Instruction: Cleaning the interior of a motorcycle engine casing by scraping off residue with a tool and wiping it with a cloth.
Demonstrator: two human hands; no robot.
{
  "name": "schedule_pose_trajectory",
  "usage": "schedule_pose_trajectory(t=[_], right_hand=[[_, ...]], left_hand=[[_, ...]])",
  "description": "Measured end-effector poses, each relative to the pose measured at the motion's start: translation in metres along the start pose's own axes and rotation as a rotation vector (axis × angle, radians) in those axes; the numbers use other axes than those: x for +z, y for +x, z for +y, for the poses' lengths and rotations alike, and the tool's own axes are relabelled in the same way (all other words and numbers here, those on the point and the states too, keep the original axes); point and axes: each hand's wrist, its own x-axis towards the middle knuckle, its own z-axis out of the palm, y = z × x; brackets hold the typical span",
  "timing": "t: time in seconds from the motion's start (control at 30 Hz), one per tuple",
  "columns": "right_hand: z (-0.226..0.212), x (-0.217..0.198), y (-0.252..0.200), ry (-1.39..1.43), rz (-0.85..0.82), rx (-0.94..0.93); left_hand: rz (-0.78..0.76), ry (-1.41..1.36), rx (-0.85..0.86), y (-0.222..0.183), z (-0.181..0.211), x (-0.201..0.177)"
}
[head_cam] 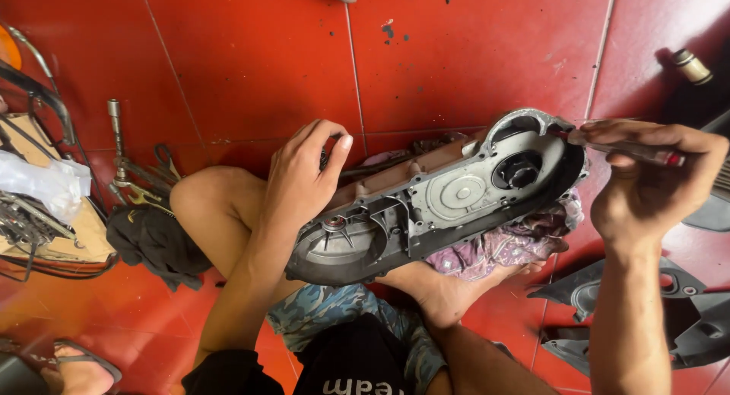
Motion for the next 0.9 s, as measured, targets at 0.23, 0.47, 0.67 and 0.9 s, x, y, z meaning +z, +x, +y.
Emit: schedule_pose_trajectory(t=[0.23,0.47,0.67,0.9], right_hand=[[0.004,0.001,0.000,0.023,-0.014,-0.052],[-0.004,0.005,-0.007,0.002,-0.033,-0.003],[-0.017,0.018,-0.011,-0.052,-0.137,0.088],[-0.026,0.007,-0.001,-0.094,-0.222,0.033]], left_hand=[[-0.060,-0.027,-0.032,0.004,0.004,-0.004],[-0.077,-0.039,-0.049,0.006,0.009,-0.005],[-0.082,-0.032,-0.032,0.005,0.009,-0.005],[-0.074,-0.078,-0.041,0.005,0.008,-0.002]])
